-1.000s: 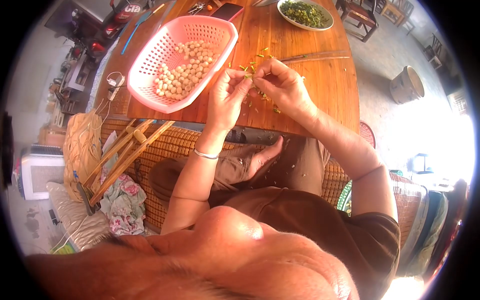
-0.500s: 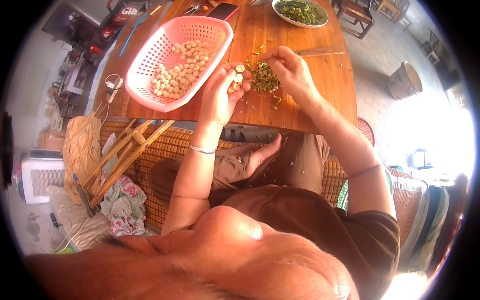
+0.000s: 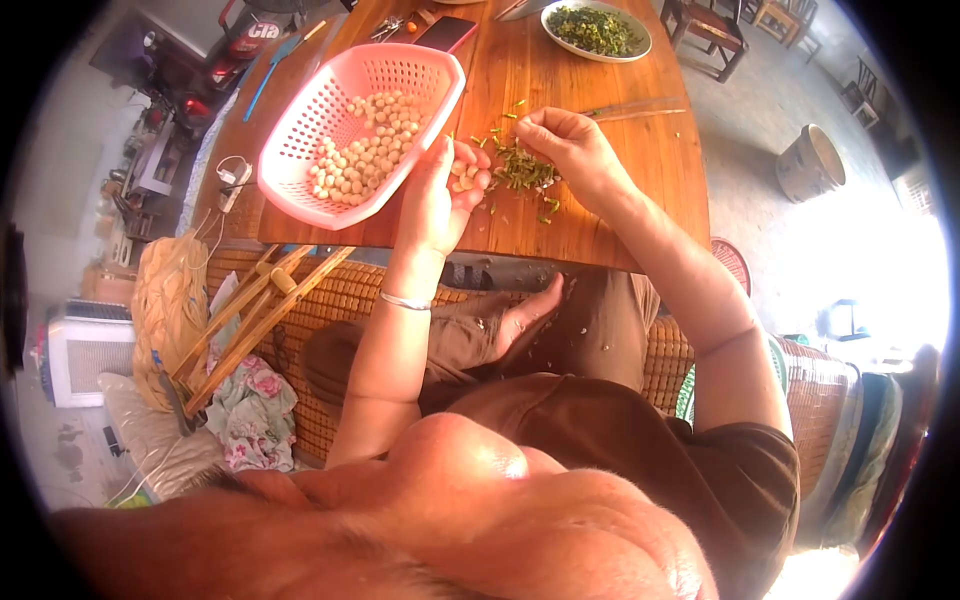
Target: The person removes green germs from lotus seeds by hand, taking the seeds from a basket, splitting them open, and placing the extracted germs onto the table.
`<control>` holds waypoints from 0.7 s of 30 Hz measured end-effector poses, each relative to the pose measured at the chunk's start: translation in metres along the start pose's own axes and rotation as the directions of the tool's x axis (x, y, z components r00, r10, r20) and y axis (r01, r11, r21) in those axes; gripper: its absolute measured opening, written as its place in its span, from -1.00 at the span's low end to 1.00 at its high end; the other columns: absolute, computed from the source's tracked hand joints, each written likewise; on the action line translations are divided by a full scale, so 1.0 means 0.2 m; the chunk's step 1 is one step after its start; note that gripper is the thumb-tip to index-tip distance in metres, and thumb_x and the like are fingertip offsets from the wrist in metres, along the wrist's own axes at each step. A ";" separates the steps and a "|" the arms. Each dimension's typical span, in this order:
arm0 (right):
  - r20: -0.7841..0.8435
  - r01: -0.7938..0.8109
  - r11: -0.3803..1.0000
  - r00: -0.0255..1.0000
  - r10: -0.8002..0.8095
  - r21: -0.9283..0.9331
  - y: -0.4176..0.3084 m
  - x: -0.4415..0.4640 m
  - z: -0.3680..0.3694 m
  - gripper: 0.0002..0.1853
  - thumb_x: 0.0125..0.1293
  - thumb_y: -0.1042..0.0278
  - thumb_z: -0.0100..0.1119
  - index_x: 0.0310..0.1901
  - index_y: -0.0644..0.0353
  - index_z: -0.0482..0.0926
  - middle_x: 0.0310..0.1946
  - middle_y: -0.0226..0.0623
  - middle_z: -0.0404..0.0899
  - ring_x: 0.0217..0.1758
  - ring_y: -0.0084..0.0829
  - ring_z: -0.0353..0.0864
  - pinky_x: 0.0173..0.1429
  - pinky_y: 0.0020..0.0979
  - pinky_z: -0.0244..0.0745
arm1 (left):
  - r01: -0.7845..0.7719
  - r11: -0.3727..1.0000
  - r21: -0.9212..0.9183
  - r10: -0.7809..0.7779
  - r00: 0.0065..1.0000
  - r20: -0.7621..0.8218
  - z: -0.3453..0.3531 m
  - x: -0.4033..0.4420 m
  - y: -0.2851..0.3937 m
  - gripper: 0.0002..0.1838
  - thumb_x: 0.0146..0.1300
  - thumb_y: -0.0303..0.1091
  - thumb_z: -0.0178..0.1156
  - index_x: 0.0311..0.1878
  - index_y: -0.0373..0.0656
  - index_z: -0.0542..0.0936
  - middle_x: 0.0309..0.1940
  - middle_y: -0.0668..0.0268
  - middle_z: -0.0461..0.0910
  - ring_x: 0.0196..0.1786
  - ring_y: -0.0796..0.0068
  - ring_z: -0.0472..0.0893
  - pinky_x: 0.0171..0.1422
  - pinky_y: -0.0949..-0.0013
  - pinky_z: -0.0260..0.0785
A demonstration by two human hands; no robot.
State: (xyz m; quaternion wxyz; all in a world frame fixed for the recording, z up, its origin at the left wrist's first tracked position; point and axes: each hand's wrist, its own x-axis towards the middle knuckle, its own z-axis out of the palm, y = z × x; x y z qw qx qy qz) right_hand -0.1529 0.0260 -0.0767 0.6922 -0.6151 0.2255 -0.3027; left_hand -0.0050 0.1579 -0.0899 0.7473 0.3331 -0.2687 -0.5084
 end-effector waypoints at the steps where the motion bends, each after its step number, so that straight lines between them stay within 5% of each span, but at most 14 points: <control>1: 0.006 -0.013 0.998 1.000 0.013 0.061 0.00 0.00 0.00 -0.83 0.44 0.28 0.20 -0.18 0.20 0.62 -0.29 -0.56 0.61 -0.20 -0.76 0.51 -0.09 -0.64 0.40 | -0.001 1.000 0.003 0.001 1.000 0.002 -0.01 0.00 -0.01 -0.79 0.50 -0.22 0.07 -0.16 -0.15 0.54 -0.32 0.30 0.58 -0.37 0.59 0.51 -0.39 0.65 0.29; 4: 0.105 -0.038 0.992 0.994 0.026 0.116 0.01 0.01 -0.02 -0.86 0.44 0.30 0.20 -0.19 0.18 0.62 -0.31 -0.58 0.60 -0.20 -0.77 0.51 -0.09 -0.65 0.40 | -0.078 0.986 0.145 0.074 0.997 0.032 0.01 0.01 -0.03 -0.83 0.48 -0.25 0.12 -0.14 -0.14 0.58 -0.39 0.39 0.54 -0.42 0.67 0.45 -0.42 0.66 0.23; 6: 0.110 -0.029 0.992 0.994 0.016 0.122 0.01 0.01 -0.02 -0.87 0.44 0.31 0.20 -0.19 0.17 0.62 -0.30 -0.58 0.60 -0.20 -0.77 0.51 -0.08 -0.64 0.41 | -0.177 0.901 0.396 0.164 0.984 0.067 0.02 0.00 -0.05 -0.87 0.45 -0.29 0.17 -0.12 -0.12 0.60 -0.44 0.49 0.49 -0.47 0.75 0.38 -0.44 0.66 0.17; 11: 0.135 0.003 0.991 0.991 -0.021 0.131 0.00 -0.02 0.00 -0.87 0.45 0.31 0.19 -0.18 0.17 0.62 -0.28 -0.59 0.60 -0.19 -0.77 0.49 -0.05 -0.63 0.42 | -0.300 0.822 0.484 0.306 0.950 0.068 0.11 0.02 -0.09 -0.89 0.34 -0.51 0.26 -0.10 -0.14 0.60 -0.38 0.61 0.49 -0.36 0.86 0.37 -0.28 0.70 0.21; 21: 0.207 0.153 0.984 0.969 -0.132 -0.087 -0.01 -0.02 -0.01 -0.85 0.46 0.34 0.18 -0.19 0.24 0.60 -0.31 -0.58 0.58 -0.18 -0.75 0.47 -0.03 -0.59 0.42 | -0.280 0.837 0.471 0.291 0.955 0.050 0.11 0.03 -0.06 -0.93 0.34 -0.52 0.26 -0.15 -0.19 0.59 -0.35 0.58 0.51 -0.32 0.85 0.41 -0.24 0.71 0.24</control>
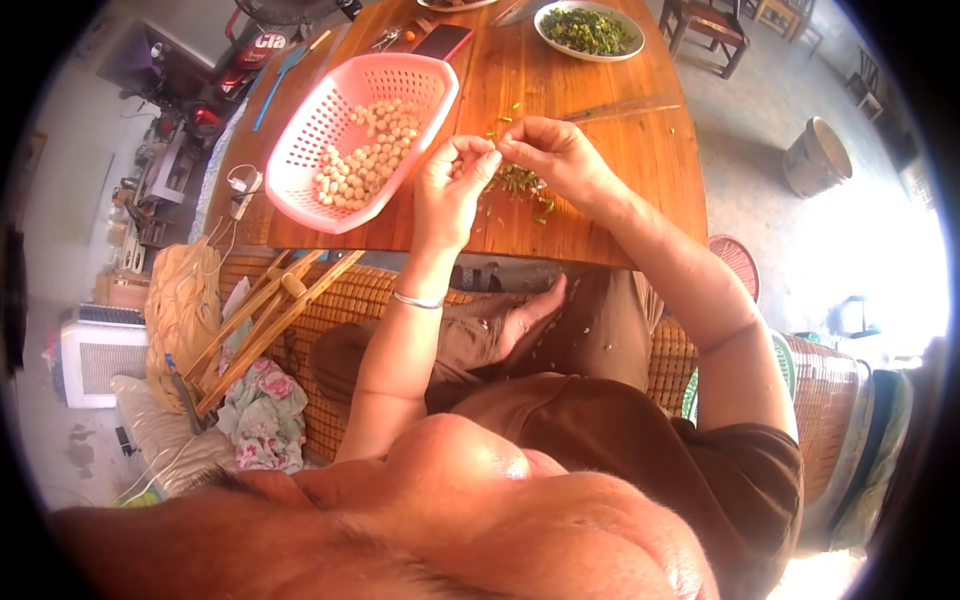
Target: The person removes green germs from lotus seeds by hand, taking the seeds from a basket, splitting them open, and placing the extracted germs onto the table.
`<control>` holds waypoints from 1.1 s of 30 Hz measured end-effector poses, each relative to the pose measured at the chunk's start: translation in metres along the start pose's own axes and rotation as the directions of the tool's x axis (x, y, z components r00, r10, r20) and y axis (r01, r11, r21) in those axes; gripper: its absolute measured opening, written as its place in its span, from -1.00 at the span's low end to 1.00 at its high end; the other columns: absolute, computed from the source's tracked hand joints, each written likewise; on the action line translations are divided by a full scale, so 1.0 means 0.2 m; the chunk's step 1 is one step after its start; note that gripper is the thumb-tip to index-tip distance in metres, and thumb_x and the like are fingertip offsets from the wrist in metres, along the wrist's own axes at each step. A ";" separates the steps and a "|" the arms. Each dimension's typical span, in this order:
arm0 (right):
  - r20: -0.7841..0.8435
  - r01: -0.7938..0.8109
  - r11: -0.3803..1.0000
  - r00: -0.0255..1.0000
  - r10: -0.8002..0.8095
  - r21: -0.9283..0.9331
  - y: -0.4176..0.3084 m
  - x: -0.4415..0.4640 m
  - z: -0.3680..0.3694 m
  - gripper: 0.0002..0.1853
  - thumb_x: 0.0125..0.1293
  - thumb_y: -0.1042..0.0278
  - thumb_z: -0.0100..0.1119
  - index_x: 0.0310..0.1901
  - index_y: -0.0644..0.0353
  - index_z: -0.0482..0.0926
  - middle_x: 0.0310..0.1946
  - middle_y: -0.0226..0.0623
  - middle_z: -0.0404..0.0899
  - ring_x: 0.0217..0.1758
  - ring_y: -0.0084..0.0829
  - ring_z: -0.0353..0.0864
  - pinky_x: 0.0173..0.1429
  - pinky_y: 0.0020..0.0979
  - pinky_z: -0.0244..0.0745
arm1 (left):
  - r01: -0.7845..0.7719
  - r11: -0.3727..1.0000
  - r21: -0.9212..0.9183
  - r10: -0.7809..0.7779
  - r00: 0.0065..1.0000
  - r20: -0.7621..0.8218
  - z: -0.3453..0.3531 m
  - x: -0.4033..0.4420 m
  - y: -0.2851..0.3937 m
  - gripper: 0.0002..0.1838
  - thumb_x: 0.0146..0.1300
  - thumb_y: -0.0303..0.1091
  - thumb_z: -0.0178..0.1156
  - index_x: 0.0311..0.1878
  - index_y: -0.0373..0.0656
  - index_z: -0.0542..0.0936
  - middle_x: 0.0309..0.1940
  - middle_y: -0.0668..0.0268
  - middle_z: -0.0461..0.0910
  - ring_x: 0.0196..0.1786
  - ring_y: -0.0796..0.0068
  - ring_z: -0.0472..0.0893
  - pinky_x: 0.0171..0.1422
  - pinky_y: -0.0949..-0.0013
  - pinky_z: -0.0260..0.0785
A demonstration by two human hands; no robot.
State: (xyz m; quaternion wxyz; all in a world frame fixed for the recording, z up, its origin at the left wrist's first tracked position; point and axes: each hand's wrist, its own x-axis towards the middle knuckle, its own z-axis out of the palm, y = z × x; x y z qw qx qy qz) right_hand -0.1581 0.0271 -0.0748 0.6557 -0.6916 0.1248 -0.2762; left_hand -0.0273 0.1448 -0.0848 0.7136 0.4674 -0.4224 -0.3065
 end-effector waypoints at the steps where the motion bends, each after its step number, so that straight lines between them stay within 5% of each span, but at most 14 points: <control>1: 0.014 0.043 0.993 0.999 -0.042 -0.108 0.00 0.00 -0.01 -0.85 0.45 0.35 0.18 -0.19 0.26 0.60 -0.33 -0.57 0.57 -0.21 -0.76 0.46 -0.06 -0.59 0.43 | 0.025 0.999 0.020 -0.026 0.999 0.035 -0.01 0.00 0.01 -0.94 0.35 -0.50 0.26 -0.15 -0.19 0.58 -0.37 0.59 0.48 -0.34 0.86 0.38 -0.27 0.71 0.22; 7: 0.022 0.113 0.945 0.993 -0.112 -0.307 0.00 -0.01 -0.01 -0.86 0.44 0.37 0.20 -0.19 0.28 0.59 -0.37 -0.55 0.57 -0.30 -0.76 0.44 -0.20 -0.60 0.43 | 0.101 0.991 0.093 -0.115 0.980 0.163 -0.05 0.00 0.02 -0.92 0.41 -0.43 0.20 -0.12 -0.16 0.52 -0.42 0.62 0.39 -0.40 0.86 0.29 -0.35 0.72 0.12; 11: 0.053 0.056 0.967 0.998 -0.045 -0.248 -0.04 -0.03 -0.01 -0.87 0.45 0.37 0.19 -0.19 0.27 0.57 -0.34 -0.53 0.57 -0.27 -0.75 0.45 -0.15 -0.60 0.44 | 0.026 0.989 0.143 -0.054 0.979 0.195 -0.06 0.00 0.01 -0.93 0.44 -0.40 0.17 -0.12 -0.14 0.49 -0.44 0.60 0.38 -0.44 0.84 0.29 -0.38 0.69 0.11; 17: 0.162 -0.022 0.996 0.987 0.009 0.082 -0.04 -0.03 0.01 -0.82 0.44 0.27 0.20 -0.20 0.21 0.55 -0.27 -0.44 0.59 -0.19 -0.58 0.55 0.03 -0.47 0.45 | 0.164 0.985 -0.052 -0.145 0.952 0.268 -0.04 -0.02 0.05 -0.93 0.47 -0.37 0.12 -0.11 -0.12 0.46 -0.48 0.57 0.34 -0.48 0.79 0.25 -0.41 0.64 0.09; 19: 0.220 -0.120 0.932 0.975 0.045 0.342 -0.02 -0.03 0.01 -0.83 0.45 0.27 0.18 -0.21 0.19 0.58 -0.29 -0.50 0.59 -0.18 -0.65 0.51 0.00 -0.47 0.44 | 0.182 0.974 -0.133 -0.136 0.945 0.298 -0.04 -0.02 0.04 -0.93 0.47 -0.38 0.11 -0.09 -0.12 0.47 -0.48 0.58 0.32 -0.49 0.79 0.23 -0.41 0.64 0.08; 26: 0.221 -0.160 0.886 0.973 0.068 0.435 0.03 -0.02 0.00 -0.81 0.44 0.19 0.21 -0.22 0.13 0.58 -0.33 -0.52 0.56 -0.31 -0.68 0.42 -0.15 -0.59 0.34 | 0.146 0.960 -0.241 -0.100 0.976 0.193 0.01 -0.03 0.03 -0.92 0.45 -0.40 0.14 -0.06 -0.12 0.48 -0.47 0.58 0.33 -0.49 0.79 0.23 -0.43 0.64 0.05; 29: 0.155 -0.117 0.907 0.986 0.059 0.405 0.03 -0.02 0.01 -0.80 0.46 0.22 0.18 -0.24 0.17 0.58 -0.36 -0.55 0.55 -0.29 -0.66 0.45 -0.14 -0.57 0.37 | 0.052 0.987 -0.152 -0.031 0.991 0.133 0.03 -0.03 0.03 -0.91 0.44 -0.40 0.16 -0.07 -0.14 0.49 -0.47 0.60 0.33 -0.48 0.83 0.22 -0.43 0.67 0.02; 31: 0.005 0.117 0.993 0.993 -0.117 0.015 -0.02 -0.04 0.04 -0.79 0.46 0.25 0.18 -0.27 0.22 0.57 -0.44 -0.48 0.54 -0.33 -0.62 0.49 -0.21 -0.50 0.42 | -0.001 0.997 -0.072 0.008 0.995 0.096 0.04 -0.03 0.03 -0.91 0.43 -0.41 0.17 -0.08 -0.15 0.49 -0.46 0.61 0.33 -0.48 0.85 0.21 -0.44 0.68 0.00; 32: 0.005 0.117 0.993 0.993 -0.117 0.016 -0.02 -0.05 0.03 -0.79 0.46 0.25 0.18 -0.27 0.22 0.57 -0.44 -0.48 0.54 -0.33 -0.62 0.49 -0.21 -0.50 0.42 | -0.064 0.998 0.007 0.063 0.995 0.074 0.05 -0.03 0.03 -0.90 0.43 -0.41 0.18 -0.08 -0.16 0.49 -0.46 0.62 0.32 -0.48 0.87 0.20 -0.44 0.69 -0.01; 33: -0.034 0.165 0.963 0.984 -0.176 -0.214 -0.03 -0.06 0.03 -0.78 0.45 0.26 0.19 -0.28 0.25 0.57 -0.46 -0.42 0.53 -0.35 -0.60 0.49 -0.24 -0.46 0.43 | -0.124 0.988 0.087 0.120 0.991 0.056 0.05 -0.02 0.02 -0.90 0.42 -0.41 0.20 -0.09 -0.16 0.48 -0.47 0.63 0.31 -0.47 0.88 0.19 -0.44 0.71 -0.03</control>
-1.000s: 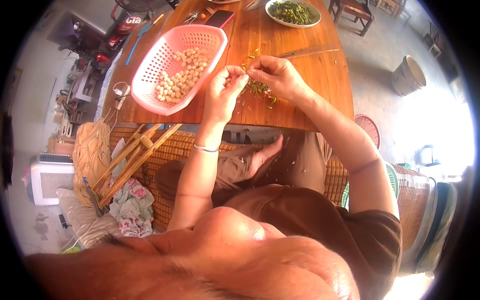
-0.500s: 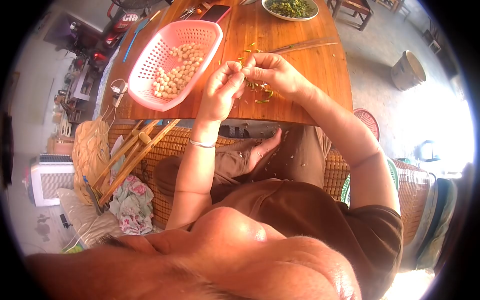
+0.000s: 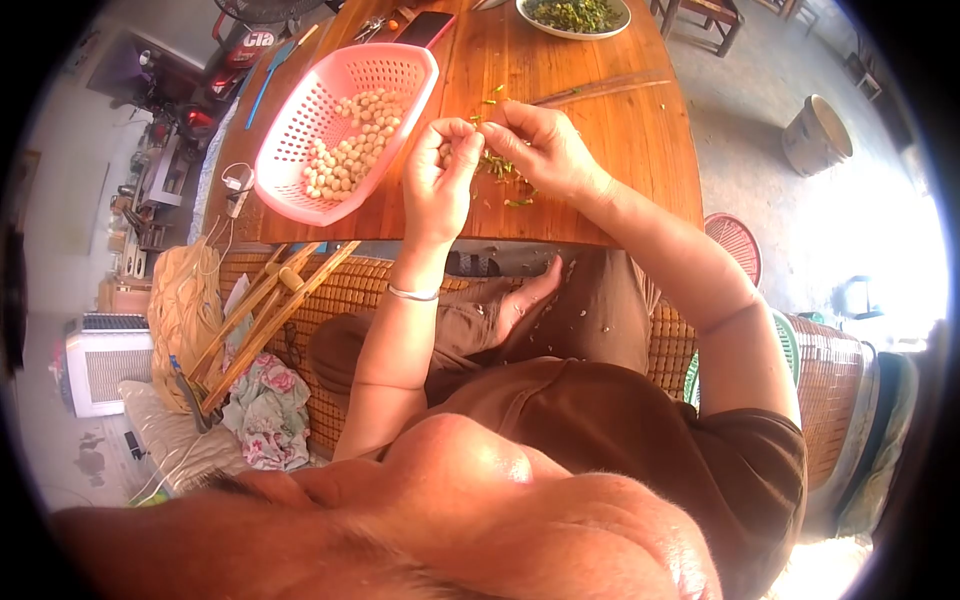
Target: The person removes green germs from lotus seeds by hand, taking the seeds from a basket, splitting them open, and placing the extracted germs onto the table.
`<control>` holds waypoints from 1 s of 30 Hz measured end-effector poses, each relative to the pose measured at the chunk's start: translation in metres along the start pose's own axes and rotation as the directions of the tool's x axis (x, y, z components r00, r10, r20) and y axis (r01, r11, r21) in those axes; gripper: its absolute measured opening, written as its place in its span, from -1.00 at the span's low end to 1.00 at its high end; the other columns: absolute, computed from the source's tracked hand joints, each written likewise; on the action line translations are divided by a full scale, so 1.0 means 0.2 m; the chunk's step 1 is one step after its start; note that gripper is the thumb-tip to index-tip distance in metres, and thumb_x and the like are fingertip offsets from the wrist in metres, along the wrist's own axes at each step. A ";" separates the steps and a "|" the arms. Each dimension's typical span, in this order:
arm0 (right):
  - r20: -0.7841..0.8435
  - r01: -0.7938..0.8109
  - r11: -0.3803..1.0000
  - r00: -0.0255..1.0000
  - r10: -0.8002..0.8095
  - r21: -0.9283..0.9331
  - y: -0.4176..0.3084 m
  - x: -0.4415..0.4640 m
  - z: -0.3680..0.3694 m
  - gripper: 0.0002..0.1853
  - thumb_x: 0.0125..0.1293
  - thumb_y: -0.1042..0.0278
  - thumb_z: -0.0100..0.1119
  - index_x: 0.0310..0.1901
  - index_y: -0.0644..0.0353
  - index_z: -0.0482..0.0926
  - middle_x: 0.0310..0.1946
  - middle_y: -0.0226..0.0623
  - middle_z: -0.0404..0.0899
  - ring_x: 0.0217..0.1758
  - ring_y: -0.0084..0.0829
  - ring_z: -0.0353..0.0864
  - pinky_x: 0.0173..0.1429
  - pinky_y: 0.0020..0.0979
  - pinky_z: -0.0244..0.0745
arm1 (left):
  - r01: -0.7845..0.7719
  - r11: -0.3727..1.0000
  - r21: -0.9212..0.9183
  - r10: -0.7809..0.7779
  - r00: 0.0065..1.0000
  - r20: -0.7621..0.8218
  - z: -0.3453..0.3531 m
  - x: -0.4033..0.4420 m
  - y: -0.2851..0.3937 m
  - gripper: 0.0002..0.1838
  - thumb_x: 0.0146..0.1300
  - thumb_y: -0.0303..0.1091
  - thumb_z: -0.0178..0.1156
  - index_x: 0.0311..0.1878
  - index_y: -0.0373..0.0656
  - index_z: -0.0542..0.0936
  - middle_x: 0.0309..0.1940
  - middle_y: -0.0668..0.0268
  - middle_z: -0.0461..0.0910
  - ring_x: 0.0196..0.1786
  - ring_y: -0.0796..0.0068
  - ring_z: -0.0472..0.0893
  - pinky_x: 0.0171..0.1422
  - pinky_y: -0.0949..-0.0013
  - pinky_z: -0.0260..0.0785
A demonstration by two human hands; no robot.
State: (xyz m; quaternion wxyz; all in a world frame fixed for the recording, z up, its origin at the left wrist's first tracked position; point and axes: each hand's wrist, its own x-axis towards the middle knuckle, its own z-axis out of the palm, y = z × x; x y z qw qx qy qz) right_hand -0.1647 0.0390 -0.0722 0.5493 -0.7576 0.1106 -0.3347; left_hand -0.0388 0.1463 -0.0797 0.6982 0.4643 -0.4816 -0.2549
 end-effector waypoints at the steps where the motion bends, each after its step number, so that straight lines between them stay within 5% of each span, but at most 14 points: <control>1: -0.038 0.049 0.972 0.998 -0.060 -0.229 0.00 0.00 0.00 -0.78 0.44 0.28 0.20 -0.29 0.27 0.56 -0.49 -0.36 0.52 -0.38 -0.58 0.50 -0.27 -0.42 0.45 | 0.001 1.000 0.001 -0.001 1.000 0.000 0.00 0.00 0.00 -0.90 0.42 -0.41 0.20 -0.09 -0.16 0.48 -0.47 0.63 0.31 -0.47 0.88 0.19 -0.44 0.71 -0.03; 4: -0.047 0.178 0.934 0.978 -0.202 -0.310 -0.02 0.00 0.00 -0.78 0.41 0.28 0.23 -0.28 0.27 0.57 -0.51 -0.27 0.49 -0.43 -0.57 0.48 -0.32 -0.40 0.44 | 0.068 0.998 0.008 -0.068 0.997 0.035 -0.03 0.00 0.02 -0.90 0.43 -0.40 0.18 -0.11 -0.16 0.47 -0.47 0.64 0.29 -0.46 0.89 0.19 -0.43 0.70 -0.03; 8: 0.022 0.131 0.969 0.991 -0.130 -0.211 0.01 0.00 -0.01 -0.76 0.43 0.25 0.21 -0.28 0.27 0.57 -0.49 -0.35 0.54 -0.42 -0.57 0.49 -0.31 -0.39 0.44 | 0.135 0.989 -0.052 -0.128 0.984 0.126 -0.05 -0.02 0.04 -0.91 0.47 -0.37 0.12 -0.10 -0.15 0.46 -0.46 0.61 0.30 -0.46 0.84 0.22 -0.42 0.67 0.03; 13: 0.273 -0.230 0.922 0.951 0.145 0.312 0.05 0.01 -0.02 -0.67 0.49 0.12 0.12 -0.28 0.23 0.61 -0.41 -0.45 0.64 -0.36 -0.54 0.59 -0.27 -0.43 0.48 | 0.220 0.946 -0.238 -0.177 0.966 0.188 -0.04 -0.03 0.06 -0.91 0.48 -0.34 0.10 -0.07 -0.12 0.46 -0.44 0.57 0.34 -0.47 0.78 0.23 -0.42 0.63 0.07; 16: 0.322 -0.226 0.884 0.942 0.092 0.410 0.02 0.01 -0.01 -0.63 0.50 0.06 0.09 -0.27 0.23 0.61 -0.36 -0.35 0.69 -0.29 -0.52 0.67 -0.24 -0.48 0.48 | 0.286 0.858 -0.426 -0.202 0.952 0.232 -0.03 -0.03 0.04 -0.91 0.48 -0.34 0.11 -0.07 -0.11 0.48 -0.43 0.55 0.37 -0.47 0.77 0.22 -0.42 0.63 0.06; 20: 0.351 -0.302 0.857 0.923 0.155 0.417 0.03 0.02 -0.02 -0.61 0.51 0.03 0.06 -0.28 0.24 0.59 -0.32 -0.26 0.73 -0.22 -0.49 0.72 -0.20 -0.52 0.46 | 0.267 0.816 -0.512 -0.182 0.960 0.211 -0.01 -0.02 0.02 -0.91 0.48 -0.34 0.11 -0.07 -0.10 0.51 -0.42 0.52 0.39 -0.46 0.76 0.22 -0.42 0.62 0.06; 25: 0.244 -0.230 0.912 0.958 0.151 0.339 0.07 0.02 -0.02 -0.62 0.53 0.08 0.03 -0.33 0.21 0.59 -0.45 -0.43 0.62 -0.37 -0.55 0.56 -0.21 -0.50 0.39 | 0.229 0.831 -0.507 -0.174 0.973 0.153 0.02 -0.02 0.03 -0.90 0.46 -0.32 0.15 -0.11 -0.12 0.50 -0.45 0.52 0.42 -0.48 0.79 0.28 -0.40 0.65 0.13; 30: 0.045 0.120 0.989 0.992 -0.116 -0.082 0.02 0.00 0.00 -0.66 0.53 0.14 0.06 -0.32 0.24 0.59 -0.49 -0.53 0.50 -0.40 -0.60 0.44 -0.26 -0.42 0.40 | 0.045 0.997 -0.068 -0.048 0.998 -0.037 0.03 -0.03 0.01 -0.90 0.43 -0.38 0.19 -0.13 -0.14 0.48 -0.49 0.57 0.38 -0.50 0.83 0.26 -0.45 0.67 0.07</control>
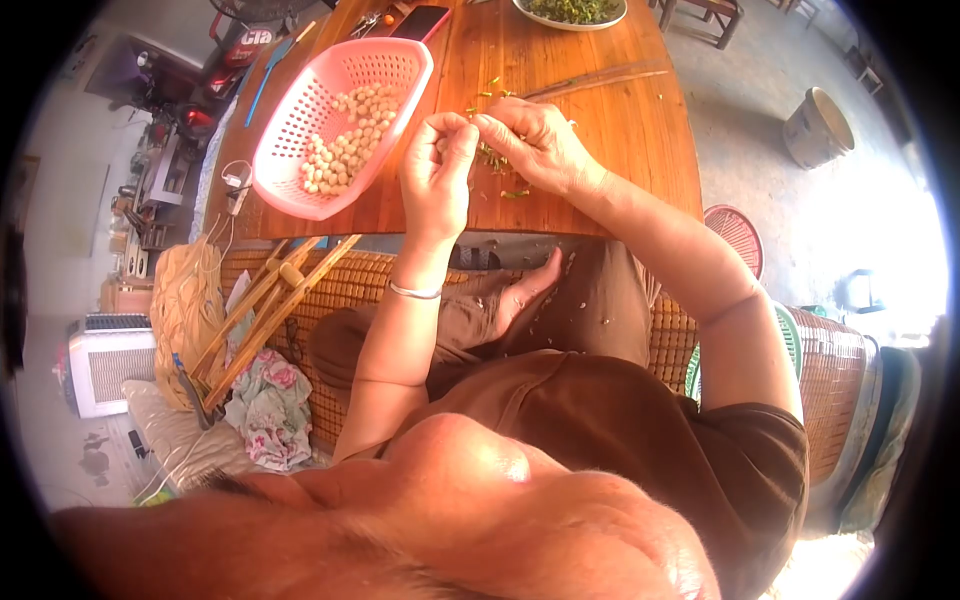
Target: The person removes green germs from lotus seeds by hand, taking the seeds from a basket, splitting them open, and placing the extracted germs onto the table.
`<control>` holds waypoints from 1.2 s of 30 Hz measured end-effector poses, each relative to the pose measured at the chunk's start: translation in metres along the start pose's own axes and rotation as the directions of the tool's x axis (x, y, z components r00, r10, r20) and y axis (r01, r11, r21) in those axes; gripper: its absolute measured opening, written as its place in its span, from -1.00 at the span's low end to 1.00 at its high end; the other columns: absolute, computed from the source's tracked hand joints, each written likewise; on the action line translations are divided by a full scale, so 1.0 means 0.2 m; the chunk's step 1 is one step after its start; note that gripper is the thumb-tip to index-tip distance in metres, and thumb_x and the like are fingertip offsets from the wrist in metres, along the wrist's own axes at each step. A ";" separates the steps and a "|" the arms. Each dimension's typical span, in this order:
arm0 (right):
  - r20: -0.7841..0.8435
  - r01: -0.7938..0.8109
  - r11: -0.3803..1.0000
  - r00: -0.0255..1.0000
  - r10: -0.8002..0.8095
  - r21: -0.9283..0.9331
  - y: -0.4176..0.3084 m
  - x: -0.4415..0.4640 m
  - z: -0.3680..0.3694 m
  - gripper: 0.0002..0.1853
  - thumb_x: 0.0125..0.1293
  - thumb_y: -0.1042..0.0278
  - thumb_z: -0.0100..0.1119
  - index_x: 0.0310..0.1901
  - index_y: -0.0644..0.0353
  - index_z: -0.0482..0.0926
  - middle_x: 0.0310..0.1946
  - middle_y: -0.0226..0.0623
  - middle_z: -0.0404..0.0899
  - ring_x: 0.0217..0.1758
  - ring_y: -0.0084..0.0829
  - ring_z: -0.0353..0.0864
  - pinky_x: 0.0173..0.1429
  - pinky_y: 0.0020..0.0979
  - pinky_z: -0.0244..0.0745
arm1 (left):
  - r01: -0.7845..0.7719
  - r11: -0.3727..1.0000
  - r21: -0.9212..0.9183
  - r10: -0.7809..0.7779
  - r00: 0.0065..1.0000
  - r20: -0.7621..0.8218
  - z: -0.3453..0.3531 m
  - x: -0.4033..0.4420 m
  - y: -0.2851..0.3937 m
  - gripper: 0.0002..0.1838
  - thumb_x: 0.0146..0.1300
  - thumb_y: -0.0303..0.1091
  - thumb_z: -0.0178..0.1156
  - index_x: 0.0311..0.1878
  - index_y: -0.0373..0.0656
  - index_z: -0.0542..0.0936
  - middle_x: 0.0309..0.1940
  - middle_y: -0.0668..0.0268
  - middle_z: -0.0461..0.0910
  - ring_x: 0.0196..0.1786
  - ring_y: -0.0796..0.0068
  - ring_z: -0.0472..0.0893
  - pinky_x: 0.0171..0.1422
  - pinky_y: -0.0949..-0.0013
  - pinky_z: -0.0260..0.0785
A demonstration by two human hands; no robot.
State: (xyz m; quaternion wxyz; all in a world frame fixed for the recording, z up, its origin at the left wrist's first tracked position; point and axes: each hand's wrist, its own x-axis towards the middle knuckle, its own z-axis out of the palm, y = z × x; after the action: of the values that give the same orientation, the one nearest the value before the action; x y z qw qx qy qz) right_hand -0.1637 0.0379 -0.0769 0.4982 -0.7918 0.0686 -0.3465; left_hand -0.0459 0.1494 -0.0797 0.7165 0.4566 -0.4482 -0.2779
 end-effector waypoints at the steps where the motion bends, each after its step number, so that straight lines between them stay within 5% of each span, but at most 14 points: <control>1: -0.046 0.081 0.980 0.995 -0.091 -0.183 -0.02 0.00 0.00 -0.67 0.53 0.16 0.07 -0.31 0.25 0.59 -0.49 -0.53 0.50 -0.40 -0.62 0.45 -0.28 -0.40 0.41 | 0.001 1.000 0.001 -0.001 1.000 -0.002 -0.01 0.00 0.00 -0.90 0.43 -0.38 0.19 -0.13 -0.14 0.48 -0.49 0.57 0.38 -0.50 0.83 0.26 -0.45 0.67 0.07; 4: -0.016 0.053 0.990 0.998 -0.056 -0.134 0.00 0.00 0.00 -0.68 0.52 0.17 0.07 -0.30 0.22 0.61 -0.50 -0.52 0.52 -0.41 -0.59 0.47 -0.32 -0.37 0.43 | 0.049 0.998 0.051 -0.051 0.998 0.039 -0.03 0.00 0.02 -0.91 0.45 -0.37 0.16 -0.14 -0.14 0.48 -0.50 0.57 0.36 -0.51 0.82 0.25 -0.47 0.65 0.06; 5: -0.016 0.053 0.990 0.998 -0.055 -0.134 0.01 0.00 -0.01 -0.68 0.52 0.17 0.07 -0.30 0.22 0.61 -0.50 -0.52 0.52 -0.41 -0.59 0.47 -0.32 -0.37 0.43 | 0.100 0.992 -0.072 -0.094 0.992 0.083 -0.03 0.00 0.02 -0.92 0.45 -0.36 0.15 -0.14 -0.13 0.49 -0.49 0.56 0.36 -0.50 0.81 0.25 -0.46 0.65 0.07; 7: 0.205 -0.283 0.922 0.951 0.233 0.265 0.02 0.00 -0.02 -0.68 0.53 0.16 0.04 -0.26 0.20 0.64 -0.49 -0.49 0.57 -0.44 -0.54 0.50 -0.26 -0.40 0.45 | 0.155 0.969 -0.192 -0.131 0.983 0.130 -0.04 -0.01 0.02 -0.93 0.46 -0.36 0.14 -0.14 -0.12 0.49 -0.47 0.56 0.36 -0.49 0.80 0.25 -0.46 0.64 0.08; 11: 0.287 -0.405 0.756 0.912 0.294 0.515 -0.10 0.02 -0.03 -0.65 0.56 0.14 -0.03 -0.22 0.22 0.61 -0.50 -0.56 0.48 -0.43 -0.62 0.44 -0.13 -0.51 0.38 | 0.300 0.828 -0.475 -0.206 0.949 0.241 -0.05 -0.01 0.01 -0.93 0.47 -0.34 0.13 -0.14 -0.11 0.51 -0.45 0.55 0.35 -0.47 0.76 0.26 -0.45 0.63 0.09; 17: 0.046 -0.255 0.909 0.966 0.254 0.329 -0.04 0.03 -0.03 -0.71 0.52 0.17 0.02 -0.32 0.17 0.51 -0.41 -0.52 0.46 -0.27 -0.65 0.40 -0.15 -0.53 0.33 | 0.345 0.787 -0.511 -0.307 0.938 0.161 -0.06 -0.01 -0.03 -0.88 0.49 -0.29 0.10 -0.11 -0.10 0.55 -0.43 0.57 0.30 -0.46 0.77 0.19 -0.44 0.64 0.05; 21: -0.047 -0.342 0.917 0.932 0.358 0.204 -0.03 0.04 -0.04 -0.77 0.46 0.20 0.14 -0.28 0.16 0.52 -0.36 -0.55 0.50 -0.24 -0.69 0.42 -0.10 -0.56 0.35 | 0.331 0.838 -0.433 -0.367 0.930 0.000 -0.04 0.00 -0.01 -0.92 0.44 -0.34 0.16 -0.21 -0.10 0.55 -0.52 0.57 0.32 -0.54 0.76 0.24 -0.50 0.63 0.07; 24: -0.087 -0.177 0.955 0.975 0.203 0.236 0.01 0.03 -0.02 -0.83 0.41 0.28 0.25 -0.25 0.19 0.56 -0.42 -0.56 0.52 -0.31 -0.74 0.43 -0.20 -0.56 0.40 | 0.350 0.848 -0.399 -0.385 0.923 -0.009 -0.05 0.02 -0.02 -0.92 0.43 -0.33 0.19 -0.22 -0.08 0.56 -0.57 0.60 0.30 -0.58 0.78 0.21 -0.53 0.63 0.02; 26: 0.045 -0.147 0.983 0.989 0.142 0.108 0.03 0.02 -0.01 -0.87 0.39 0.32 0.27 -0.23 0.17 0.56 -0.41 -0.55 0.56 -0.38 -0.73 0.45 -0.28 -0.56 0.42 | 0.372 0.832 -0.412 -0.411 0.911 -0.007 -0.05 0.03 -0.03 -0.91 0.42 -0.33 0.19 -0.22 -0.08 0.56 -0.58 0.61 0.29 -0.58 0.79 0.20 -0.54 0.63 0.00; 31: -0.199 -0.033 0.991 0.980 0.007 -0.129 0.06 0.03 0.00 -0.89 0.43 0.34 0.19 -0.18 0.19 0.57 -0.43 -0.48 0.58 -0.42 -0.66 0.49 -0.31 -0.54 0.45 | 0.414 0.838 -0.355 -0.449 0.893 -0.019 -0.07 0.03 0.00 -0.90 0.44 -0.32 0.14 -0.20 -0.08 0.58 -0.60 0.62 0.27 -0.59 0.80 0.17 -0.54 0.64 -0.05; 34: -0.146 -0.163 0.986 0.975 0.166 0.035 0.00 0.03 -0.01 -0.85 0.47 0.31 0.11 -0.13 0.20 0.58 -0.43 -0.42 0.62 -0.41 -0.60 0.56 -0.30 -0.51 0.48 | 0.373 0.894 -0.249 -0.393 0.919 -0.033 -0.08 0.03 0.00 -0.88 0.47 -0.33 0.09 -0.15 -0.10 0.58 -0.57 0.61 0.29 -0.59 0.79 0.19 -0.54 0.66 -0.05; 36: -0.019 -0.449 0.893 0.893 0.450 0.038 -0.09 0.03 -0.03 -0.74 0.51 0.22 0.03 -0.05 0.24 0.57 -0.28 -0.31 0.67 -0.23 -0.50 0.64 -0.12 -0.47 0.54 | 0.307 0.933 -0.189 -0.330 0.938 -0.105 -0.05 0.04 0.01 -0.86 0.48 -0.33 0.06 -0.12 -0.12 0.57 -0.55 0.60 0.32 -0.56 0.80 0.20 -0.51 0.66 -0.01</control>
State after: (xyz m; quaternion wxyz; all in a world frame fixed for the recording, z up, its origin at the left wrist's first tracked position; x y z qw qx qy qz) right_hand -0.1676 0.0389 -0.0580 0.5765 -0.7417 0.2507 -0.2338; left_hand -0.0341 0.1482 -0.0769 0.7267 0.4786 -0.2933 -0.3961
